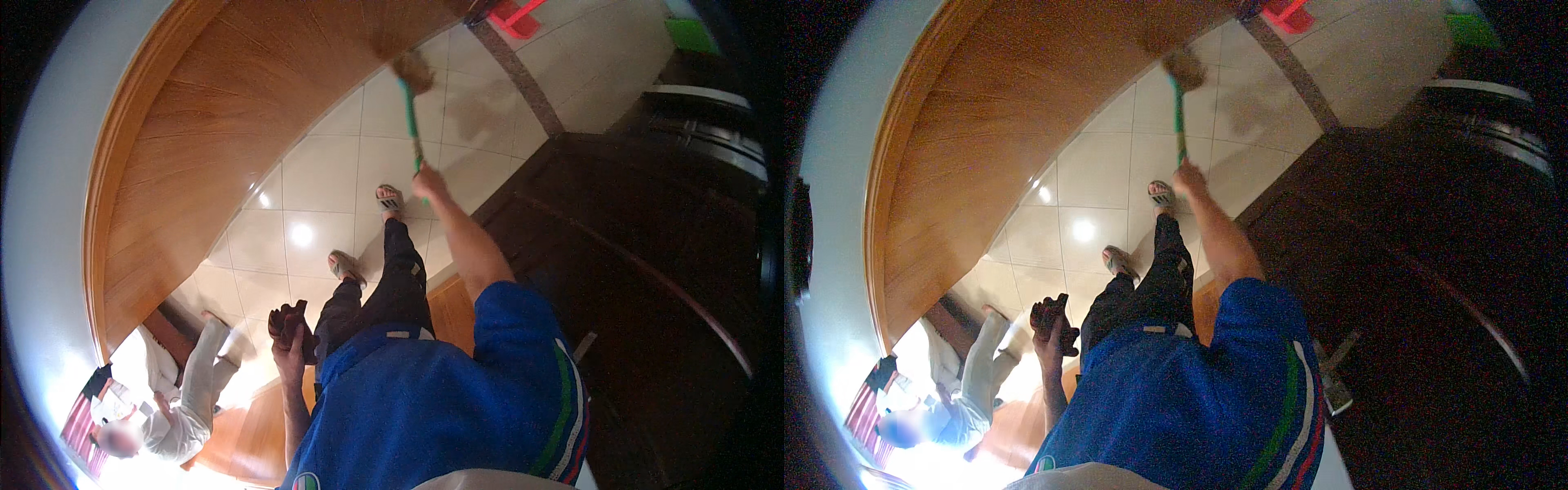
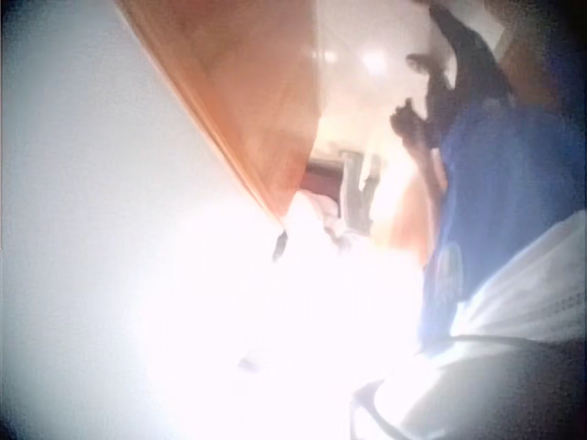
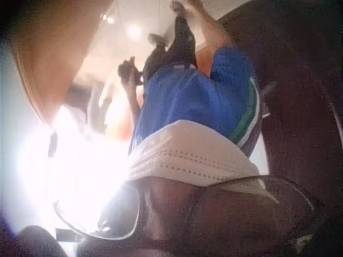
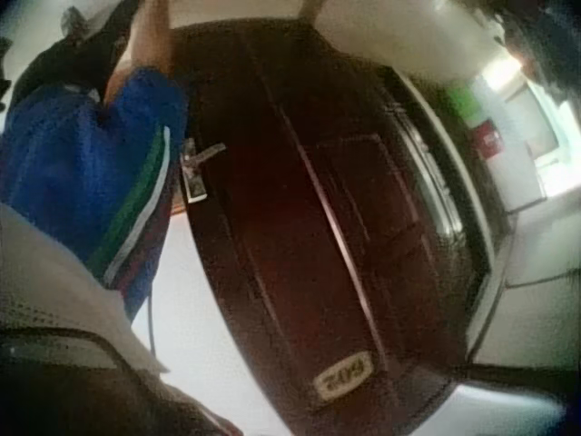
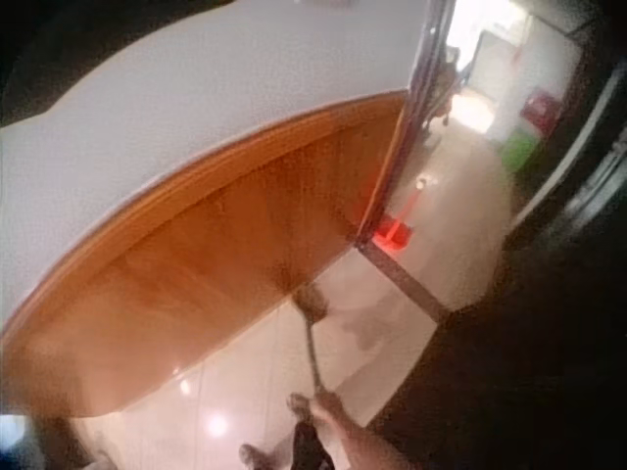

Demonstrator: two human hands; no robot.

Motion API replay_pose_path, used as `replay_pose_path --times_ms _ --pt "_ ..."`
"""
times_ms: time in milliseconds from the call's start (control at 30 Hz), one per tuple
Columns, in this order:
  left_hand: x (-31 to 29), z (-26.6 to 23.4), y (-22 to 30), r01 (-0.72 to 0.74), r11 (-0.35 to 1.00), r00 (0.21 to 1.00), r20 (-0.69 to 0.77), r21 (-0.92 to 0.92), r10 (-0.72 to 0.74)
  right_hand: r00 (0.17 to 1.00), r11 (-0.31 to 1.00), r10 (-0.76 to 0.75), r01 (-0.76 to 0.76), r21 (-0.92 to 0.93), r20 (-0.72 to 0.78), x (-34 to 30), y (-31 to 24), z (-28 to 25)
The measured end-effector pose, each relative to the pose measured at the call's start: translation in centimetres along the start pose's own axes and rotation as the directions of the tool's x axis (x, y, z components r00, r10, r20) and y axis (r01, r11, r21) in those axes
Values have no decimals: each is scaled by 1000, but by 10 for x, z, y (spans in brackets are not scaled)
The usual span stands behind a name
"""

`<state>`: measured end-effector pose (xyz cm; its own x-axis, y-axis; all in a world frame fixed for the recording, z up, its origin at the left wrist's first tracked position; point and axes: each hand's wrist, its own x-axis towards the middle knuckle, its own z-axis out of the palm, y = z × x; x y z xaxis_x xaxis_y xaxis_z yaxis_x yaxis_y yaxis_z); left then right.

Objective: The person sweeps the tiled floor of a bedroom using a broom and dustpan. Another person makes the bed in the background. The person sweeps debris into a pile and then uses a dustpan to collect it.

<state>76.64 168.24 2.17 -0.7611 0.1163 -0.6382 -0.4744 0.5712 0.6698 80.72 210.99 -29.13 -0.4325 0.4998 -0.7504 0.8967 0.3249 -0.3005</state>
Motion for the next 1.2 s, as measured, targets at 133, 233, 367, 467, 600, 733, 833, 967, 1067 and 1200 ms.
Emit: replay_pose_path --times_ms 133,233,367,467,600,733,833,967,1067,1200 --pt "4 -24 -15 -29 997 996 88 -65 35 998 992 -49 44 118 47 -101 -25 82" --pt "21 -43 -59 -90 986 984 143 -137 110 979 979 -203 202 23 26 -131 -29 156" --pt "22 -69 -99 -191 971 964 158 -146 213 963 967 -220 194 166 157 -192 -41 180" --pt "13 -65 -97 -258 964 954 139 -69 265 950 919 -238 154 363 200 -206 -10 184" --pt "21 -56 -121 -353 932 934 25 -77 356 980 787 -113 -14 617 166 -244 55 143" --pt "14 -50 -94 -340 938 940 -14 -63 340 999 690 52 -37 722 2 -265 116 80" --pt "30 -52 -91 -288 957 957 29 -39 289 966 732 184 -10 681 -183 -236 146 28" --pt "18 -28 -31 -183 983 981 73 14 181 878 821 202 90 563 -435 -141 198 -50" --pt "11 -10 -4 -223 974 974 38 -38 224 896 804 259 8 595 -362 -96 166 -138" --pt "14 -26 25 143 989 976 160 41 -148 836 916 301 -120 382 -459 25 193 -195"
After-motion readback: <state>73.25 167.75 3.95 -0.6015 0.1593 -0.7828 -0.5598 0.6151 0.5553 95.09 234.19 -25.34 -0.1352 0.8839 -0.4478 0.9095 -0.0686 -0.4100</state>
